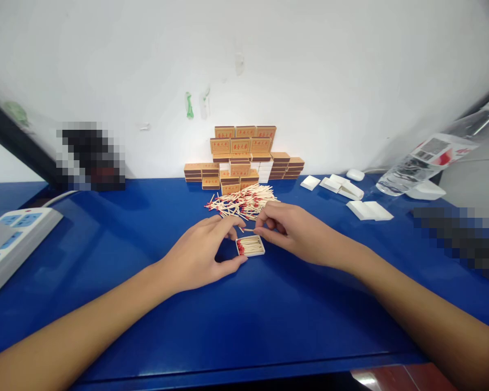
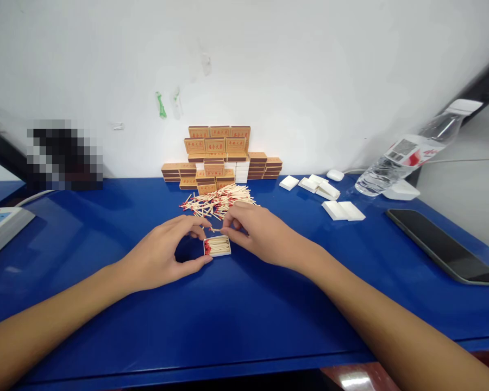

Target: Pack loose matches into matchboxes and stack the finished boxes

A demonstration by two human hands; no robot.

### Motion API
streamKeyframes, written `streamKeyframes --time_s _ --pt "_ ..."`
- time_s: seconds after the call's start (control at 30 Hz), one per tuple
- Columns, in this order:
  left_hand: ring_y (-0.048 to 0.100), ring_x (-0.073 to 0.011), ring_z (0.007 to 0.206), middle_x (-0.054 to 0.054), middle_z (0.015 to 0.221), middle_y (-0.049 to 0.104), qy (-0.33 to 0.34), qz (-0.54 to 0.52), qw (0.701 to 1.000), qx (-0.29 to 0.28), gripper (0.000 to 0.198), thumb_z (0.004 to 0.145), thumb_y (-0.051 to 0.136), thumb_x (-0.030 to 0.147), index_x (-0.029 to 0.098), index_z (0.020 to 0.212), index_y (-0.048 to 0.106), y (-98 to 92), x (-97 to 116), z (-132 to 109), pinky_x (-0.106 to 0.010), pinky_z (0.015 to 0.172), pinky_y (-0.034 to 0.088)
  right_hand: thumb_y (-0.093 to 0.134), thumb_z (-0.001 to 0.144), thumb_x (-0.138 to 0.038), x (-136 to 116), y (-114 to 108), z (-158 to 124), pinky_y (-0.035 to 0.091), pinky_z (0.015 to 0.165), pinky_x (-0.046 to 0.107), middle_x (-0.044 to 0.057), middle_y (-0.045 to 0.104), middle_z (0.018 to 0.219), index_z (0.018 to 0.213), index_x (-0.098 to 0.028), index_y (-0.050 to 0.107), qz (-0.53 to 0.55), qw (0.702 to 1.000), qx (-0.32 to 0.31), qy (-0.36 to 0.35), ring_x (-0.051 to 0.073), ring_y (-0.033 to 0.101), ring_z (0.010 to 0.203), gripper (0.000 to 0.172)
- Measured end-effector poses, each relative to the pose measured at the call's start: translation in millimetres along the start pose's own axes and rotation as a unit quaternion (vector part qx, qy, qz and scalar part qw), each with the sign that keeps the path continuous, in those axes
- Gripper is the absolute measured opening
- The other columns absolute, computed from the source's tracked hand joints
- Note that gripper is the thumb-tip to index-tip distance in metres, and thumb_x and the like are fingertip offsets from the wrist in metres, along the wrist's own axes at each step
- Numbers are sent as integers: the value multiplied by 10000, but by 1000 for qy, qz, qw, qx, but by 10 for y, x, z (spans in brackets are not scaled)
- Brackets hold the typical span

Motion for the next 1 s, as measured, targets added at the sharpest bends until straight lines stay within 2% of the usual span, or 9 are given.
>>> streamKeyframes --time_s 0.13,0.23,0.37,0.43,0.6,0.83,1.0 --pt "726 -256 1068 -37 1111 746 0 -3 1000 3 470 918 752 344 256 1319 524 -2 -5 4 -442 954 582 591 1031 -253 -116 105 -35 397 681 287 28 641 897 902 -203 628 14 998 -43 -32 155 541 749 143" --pt "721 -251 1070 -33 1106 744 5 1 1000 3 483 918 755 334 246 1329 518 3 -2 4 -439 961 580 584 1028 -222 -137 104 -44 399 690 289 33 643 923 928 -199 644 2 999 -36 -41 155 546 763 119" --pt "719 -242 1053 -28 1104 738 11 5 1000 4 496 921 755 333 238 1343 512 3 0 0 -437 960 581 602 1013 -217 -143 63 -42 389 690 290 15 627 855 935 -199 657 -9 999 -20 -44 153 532 741 97" --pt "718 -240 1049 -25 1100 738 11 6 1000 4 500 922 755 333 240 1349 513 4 -3 -1 -438 966 579 607 1000 -210 -109 41 -34 380 680 290 4 615 821 932 -201 665 -11 999 -13 -38 150 526 718 90" --pt "714 -243 1061 -24 1093 738 9 4 1000 1 511 917 768 332 242 1352 515 15 6 -7 -445 982 577 630 958 -192 153 -123 11 371 678 294 4 597 802 917 -195 679 -44 996 75 13 155 526 720 64" --pt "713 -232 1051 -12 1081 736 21 8 1000 6 510 922 768 326 243 1352 507 10 30 -11 -440 982 575 619 981 -203 389 -5 79 382 685 297 40 633 892 911 -189 677 -83 995 46 42 166 545 751 92" --pt "713 -238 1056 -18 1078 733 13 8 1000 11 520 912 776 320 249 1351 508 -2 10 -4 -436 976 577 578 1023 -227 234 -104 18 398 705 302 46 627 901 931 -197 636 -61 997 43 12 178 554 779 113"
Point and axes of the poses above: each hand's wrist, its own z-axis towards the middle knuckle, its own y-axis out of the palm, x = y × z, the point moved 9 cm from there along z, towards the middle knuckle
